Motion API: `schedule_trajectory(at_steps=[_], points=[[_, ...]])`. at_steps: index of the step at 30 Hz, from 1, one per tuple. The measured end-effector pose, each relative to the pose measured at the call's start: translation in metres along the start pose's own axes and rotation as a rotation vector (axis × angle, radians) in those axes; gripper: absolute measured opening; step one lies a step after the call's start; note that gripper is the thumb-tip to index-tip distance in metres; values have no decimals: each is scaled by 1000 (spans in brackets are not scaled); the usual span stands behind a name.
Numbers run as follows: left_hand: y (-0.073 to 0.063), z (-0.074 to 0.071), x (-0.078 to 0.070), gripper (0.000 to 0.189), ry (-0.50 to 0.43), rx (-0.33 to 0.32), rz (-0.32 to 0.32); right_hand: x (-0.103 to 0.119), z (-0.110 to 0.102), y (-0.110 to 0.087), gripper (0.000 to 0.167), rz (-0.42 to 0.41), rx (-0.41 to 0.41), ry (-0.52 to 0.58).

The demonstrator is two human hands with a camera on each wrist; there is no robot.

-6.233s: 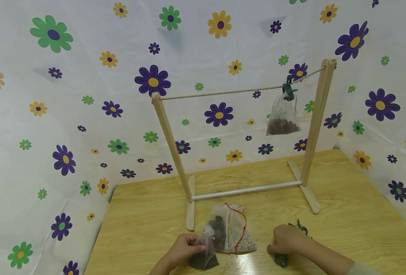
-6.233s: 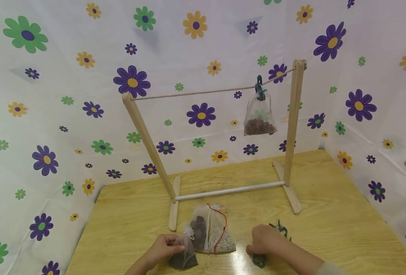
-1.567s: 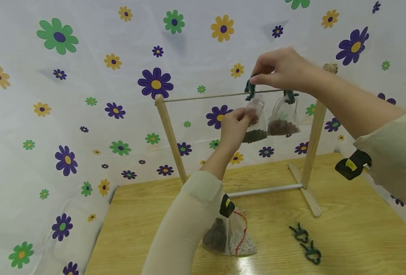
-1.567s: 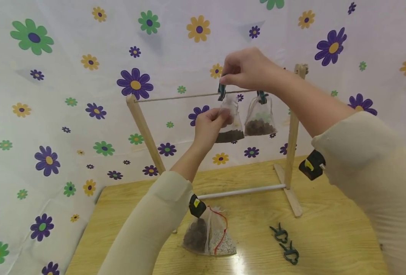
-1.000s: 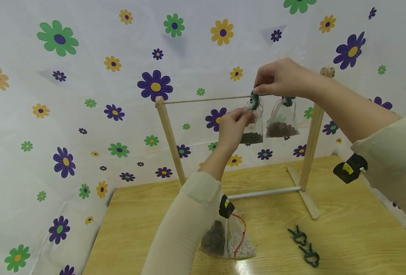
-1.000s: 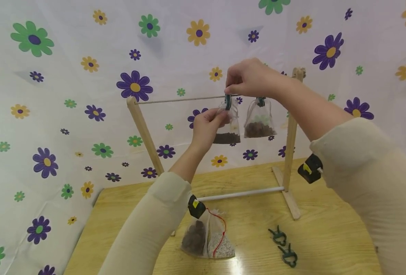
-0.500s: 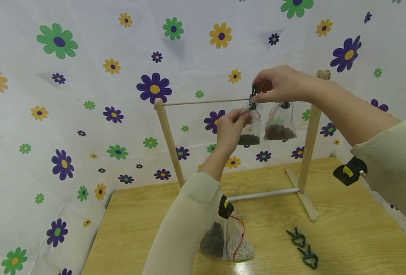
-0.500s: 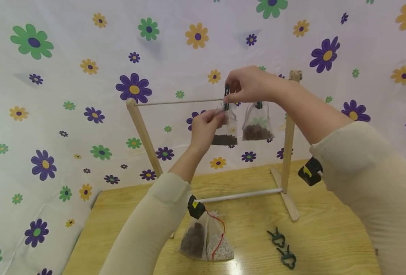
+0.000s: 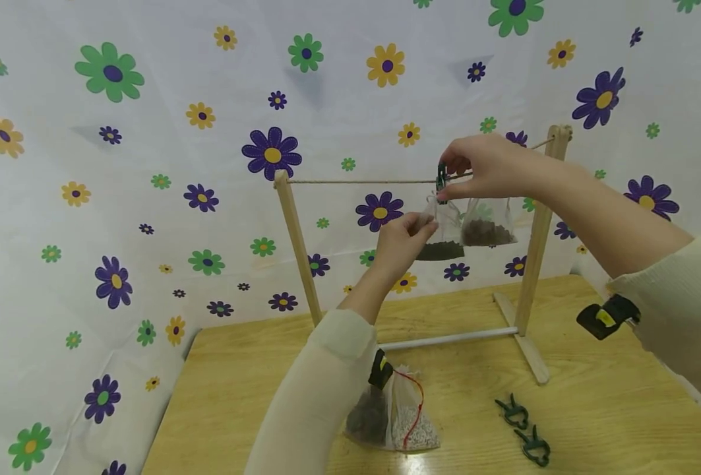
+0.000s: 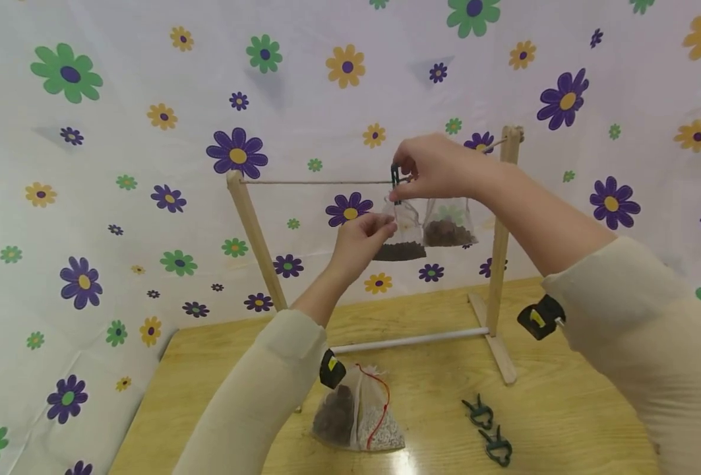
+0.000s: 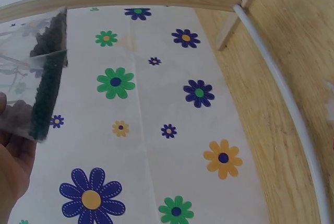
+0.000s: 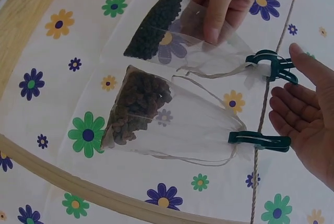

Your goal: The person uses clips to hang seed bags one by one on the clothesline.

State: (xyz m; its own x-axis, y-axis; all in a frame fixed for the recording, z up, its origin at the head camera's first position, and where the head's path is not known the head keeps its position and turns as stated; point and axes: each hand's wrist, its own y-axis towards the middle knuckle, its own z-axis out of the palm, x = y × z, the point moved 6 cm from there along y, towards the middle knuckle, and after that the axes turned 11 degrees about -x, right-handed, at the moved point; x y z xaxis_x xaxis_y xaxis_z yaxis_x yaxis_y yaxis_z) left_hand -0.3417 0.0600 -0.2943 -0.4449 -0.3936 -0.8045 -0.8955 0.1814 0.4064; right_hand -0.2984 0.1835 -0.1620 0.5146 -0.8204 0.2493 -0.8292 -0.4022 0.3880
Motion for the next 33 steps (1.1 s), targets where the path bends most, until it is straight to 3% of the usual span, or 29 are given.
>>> schedule_trajectory(at_steps=[6,14,20,27,33], points=[[-11,0,18,30,142,58,39,4,-4,-9,59,49,-27,-80],[-34,-4,53,37,154,136,-25,15,5,-30,53,85,-25,-138],[-58,-3,85,40,173,200,-78,12,30,-50,46,56,21,-127],[-86,5,116,41,238,297,-127,-3,65,-72,35,-37,66,-131],[-119,12,133,38,123,336,-228,-16,99,-94,33,-41,106,-101]])
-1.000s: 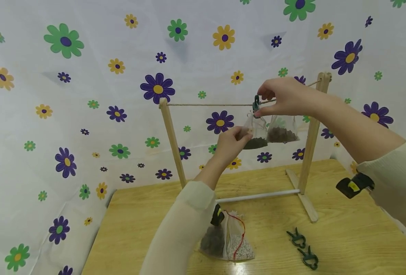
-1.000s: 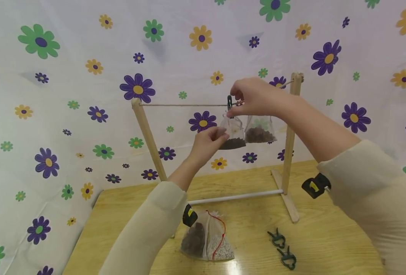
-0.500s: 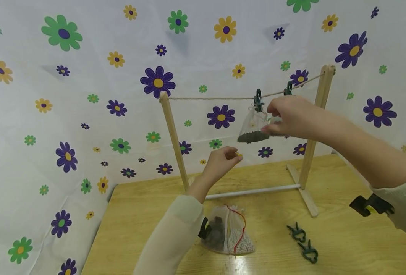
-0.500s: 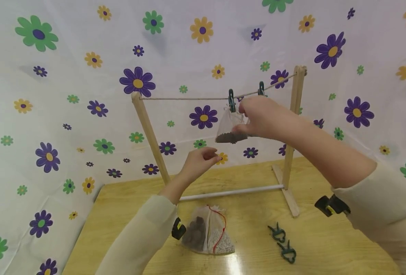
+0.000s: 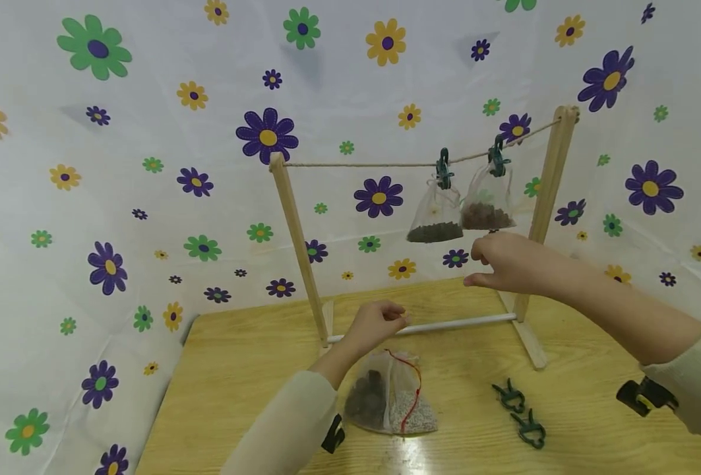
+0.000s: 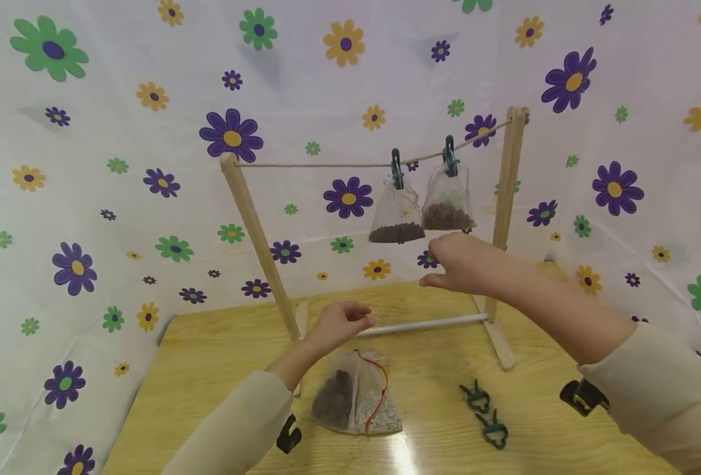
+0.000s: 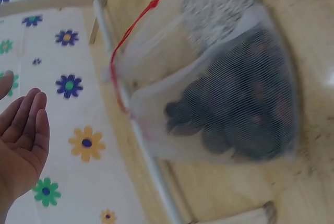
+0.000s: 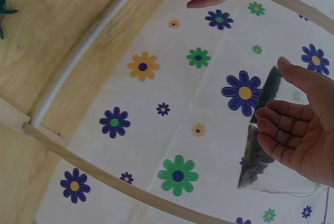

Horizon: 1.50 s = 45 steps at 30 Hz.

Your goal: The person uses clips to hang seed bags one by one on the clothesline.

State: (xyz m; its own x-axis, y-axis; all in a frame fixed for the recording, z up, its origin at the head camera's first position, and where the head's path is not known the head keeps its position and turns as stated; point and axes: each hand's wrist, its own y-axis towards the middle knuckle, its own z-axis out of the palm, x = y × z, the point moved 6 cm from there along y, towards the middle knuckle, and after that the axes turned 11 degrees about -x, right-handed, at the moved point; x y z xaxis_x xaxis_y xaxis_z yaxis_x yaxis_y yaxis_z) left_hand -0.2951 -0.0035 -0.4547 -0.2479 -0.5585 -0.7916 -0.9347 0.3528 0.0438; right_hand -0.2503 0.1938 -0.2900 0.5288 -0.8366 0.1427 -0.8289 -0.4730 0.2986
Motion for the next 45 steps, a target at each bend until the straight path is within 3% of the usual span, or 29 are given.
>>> schedule_trajectory(at_steps=[8,17,25,30,37,40,45], points=[[-28,9,22,36,-63,53,-48,-2,56,-18,32,-28,128,-12],[-46,13,44,31,-41,66,-73,-6,108,-46,35,-71,154,-29],[-57,19,52,28,-15,25,-70,-20,150,-73,34,30,236,39],[-59,27,56,29,-10,64,-81,-22,172,-90,34,35,275,88],[-65,38,60,37,-70,97,-124,-31,192,-106,33,85,275,58],[-67,41,60,35,-93,66,-131,-37,197,-111,39,148,295,35],[-66,46,59,25,-106,18,-134,-46,209,-119,47,294,403,43]])
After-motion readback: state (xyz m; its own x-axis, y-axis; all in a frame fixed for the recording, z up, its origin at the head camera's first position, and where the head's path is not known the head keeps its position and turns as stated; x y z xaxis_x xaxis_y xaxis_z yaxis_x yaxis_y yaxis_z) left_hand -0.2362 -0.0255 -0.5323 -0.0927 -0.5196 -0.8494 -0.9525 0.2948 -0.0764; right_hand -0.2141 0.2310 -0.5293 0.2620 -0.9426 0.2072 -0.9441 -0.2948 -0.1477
